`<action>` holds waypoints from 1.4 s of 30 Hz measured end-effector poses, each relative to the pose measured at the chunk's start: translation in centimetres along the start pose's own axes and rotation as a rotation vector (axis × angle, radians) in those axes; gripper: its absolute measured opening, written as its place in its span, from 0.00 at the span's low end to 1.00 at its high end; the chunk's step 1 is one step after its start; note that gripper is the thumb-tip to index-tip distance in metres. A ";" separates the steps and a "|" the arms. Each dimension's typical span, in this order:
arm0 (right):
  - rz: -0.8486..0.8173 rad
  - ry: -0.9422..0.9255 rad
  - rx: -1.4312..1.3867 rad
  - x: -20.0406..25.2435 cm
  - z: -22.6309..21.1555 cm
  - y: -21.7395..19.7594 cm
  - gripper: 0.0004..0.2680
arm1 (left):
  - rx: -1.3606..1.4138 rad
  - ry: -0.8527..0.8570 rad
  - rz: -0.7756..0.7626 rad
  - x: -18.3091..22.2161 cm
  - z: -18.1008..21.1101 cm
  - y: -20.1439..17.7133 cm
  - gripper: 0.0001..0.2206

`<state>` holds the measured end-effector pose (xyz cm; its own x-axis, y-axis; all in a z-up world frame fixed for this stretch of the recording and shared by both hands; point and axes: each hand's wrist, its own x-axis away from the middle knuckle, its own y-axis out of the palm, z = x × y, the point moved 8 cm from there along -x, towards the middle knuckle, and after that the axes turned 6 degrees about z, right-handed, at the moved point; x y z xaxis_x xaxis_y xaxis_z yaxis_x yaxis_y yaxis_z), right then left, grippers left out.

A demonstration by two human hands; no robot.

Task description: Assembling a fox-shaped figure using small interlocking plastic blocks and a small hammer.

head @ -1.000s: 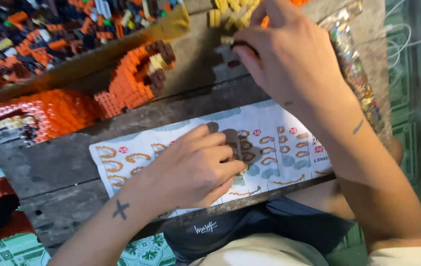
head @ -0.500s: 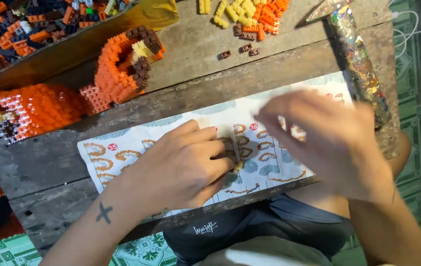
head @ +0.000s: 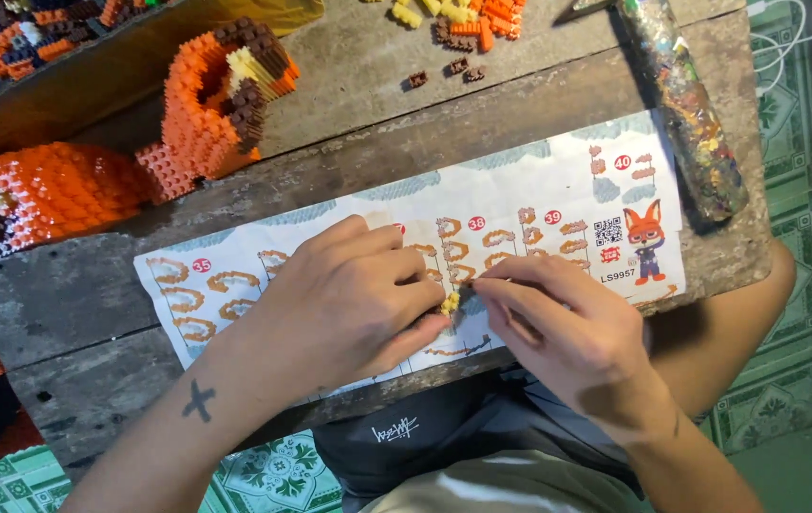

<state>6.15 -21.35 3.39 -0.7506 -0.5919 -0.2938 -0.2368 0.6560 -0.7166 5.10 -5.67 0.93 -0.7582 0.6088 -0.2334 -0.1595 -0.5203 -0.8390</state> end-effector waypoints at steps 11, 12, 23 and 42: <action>0.036 0.038 -0.070 0.1 0.3 0.8 0.04 | -0.012 -0.003 0.043 0.0 0.0 -0.2 0.18; 0.035 0.037 -0.070 0.1 0.3 0.8 0.04 | -0.012 -0.004 0.044 0.0 0.0 -0.1 0.18; 0.025 0.033 -0.007 0.3 -0.1 0.9 0.05 | -0.028 -0.002 0.042 -0.1 0.1 -0.2 0.17; -0.128 -0.064 0.121 -0.3 0.3 0.8 0.04 | -0.013 0.010 0.068 -0.2 0.1 -0.2 0.11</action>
<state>6.33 -20.76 2.73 -0.6774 -0.6980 -0.2322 -0.2492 0.5147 -0.8204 5.22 -5.77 1.24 -0.7604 0.5784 -0.2954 -0.0990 -0.5528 -0.8274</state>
